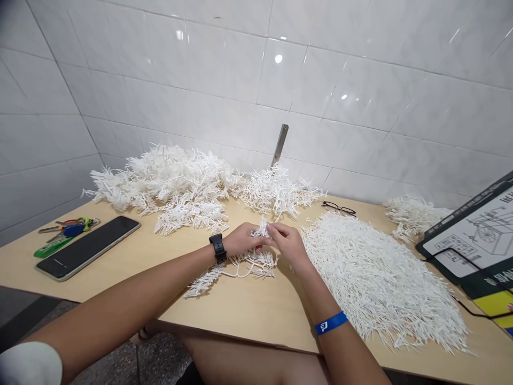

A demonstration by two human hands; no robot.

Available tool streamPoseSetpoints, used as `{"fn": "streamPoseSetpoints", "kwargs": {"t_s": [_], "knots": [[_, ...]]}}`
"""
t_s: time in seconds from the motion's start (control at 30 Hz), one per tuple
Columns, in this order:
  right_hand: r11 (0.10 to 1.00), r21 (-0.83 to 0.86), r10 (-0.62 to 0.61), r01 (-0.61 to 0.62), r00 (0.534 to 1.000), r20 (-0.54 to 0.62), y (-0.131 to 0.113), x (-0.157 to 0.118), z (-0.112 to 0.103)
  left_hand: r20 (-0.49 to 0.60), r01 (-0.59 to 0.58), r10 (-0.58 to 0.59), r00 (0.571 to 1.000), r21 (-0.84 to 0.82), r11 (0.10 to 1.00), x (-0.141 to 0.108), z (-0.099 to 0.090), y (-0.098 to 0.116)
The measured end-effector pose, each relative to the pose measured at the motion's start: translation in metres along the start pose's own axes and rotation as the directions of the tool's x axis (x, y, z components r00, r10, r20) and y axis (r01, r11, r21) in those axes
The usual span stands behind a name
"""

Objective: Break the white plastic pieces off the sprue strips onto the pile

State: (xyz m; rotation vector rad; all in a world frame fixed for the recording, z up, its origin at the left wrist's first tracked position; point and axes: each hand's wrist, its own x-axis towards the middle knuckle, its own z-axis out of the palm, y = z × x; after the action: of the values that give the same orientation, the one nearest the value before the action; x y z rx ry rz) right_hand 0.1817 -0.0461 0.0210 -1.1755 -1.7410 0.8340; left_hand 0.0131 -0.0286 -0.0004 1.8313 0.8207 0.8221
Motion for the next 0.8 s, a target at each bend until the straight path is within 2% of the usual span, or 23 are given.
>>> {"fn": "streamPoseSetpoints", "kwargs": {"t_s": [0.17,0.27,0.33,0.43,0.5,0.57,0.63,0.7,0.73,0.8], "knots": [[0.994,0.091,0.059,-0.057,0.998,-0.027,0.000,0.001,0.001,-0.023,0.031,-0.031,0.999,-0.008,0.999,0.001,0.000,-0.001],[0.987,0.147,0.089,-0.070,0.988,-0.125,0.000,0.001,0.004,-0.006,0.034,-0.034,0.999,0.009,0.999,0.002,-0.001,-0.001],[0.970,0.223,0.136,-0.094,0.974,-0.180,0.001,0.002,0.006,0.010,0.028,-0.029,1.000,0.035,0.999,0.003,-0.001,0.000],[0.911,0.379,0.243,-0.161,0.953,-0.179,0.007,0.004,0.002,0.045,0.000,-0.002,0.999,0.062,0.998,0.003,-0.001,0.002],[0.867,0.466,0.305,-0.175,0.926,-0.220,0.013,0.007,-0.009,0.099,-0.009,0.003,0.995,0.066,0.998,0.000,-0.001,0.004],[0.849,0.515,0.347,-0.122,0.863,-0.367,0.022,0.009,-0.026,0.168,0.007,-0.017,0.986,0.057,0.998,-0.003,-0.001,0.005],[0.884,0.465,0.340,-0.053,0.756,-0.560,0.030,0.011,-0.044,0.202,0.032,-0.039,0.979,0.040,0.999,-0.004,-0.001,0.004],[0.958,0.283,0.238,-0.050,0.689,-0.684,0.036,0.011,-0.055,0.184,0.053,-0.057,0.981,0.025,0.998,-0.003,-0.001,0.002],[0.983,0.166,0.171,-0.073,0.688,-0.705,0.037,0.010,-0.057,0.168,0.061,-0.065,0.984,0.028,0.998,-0.002,-0.001,0.001],[0.989,-0.042,0.076,-0.140,0.738,-0.671,0.040,0.009,-0.057,0.145,0.064,-0.069,0.987,0.039,0.997,0.000,-0.002,-0.001]]}}
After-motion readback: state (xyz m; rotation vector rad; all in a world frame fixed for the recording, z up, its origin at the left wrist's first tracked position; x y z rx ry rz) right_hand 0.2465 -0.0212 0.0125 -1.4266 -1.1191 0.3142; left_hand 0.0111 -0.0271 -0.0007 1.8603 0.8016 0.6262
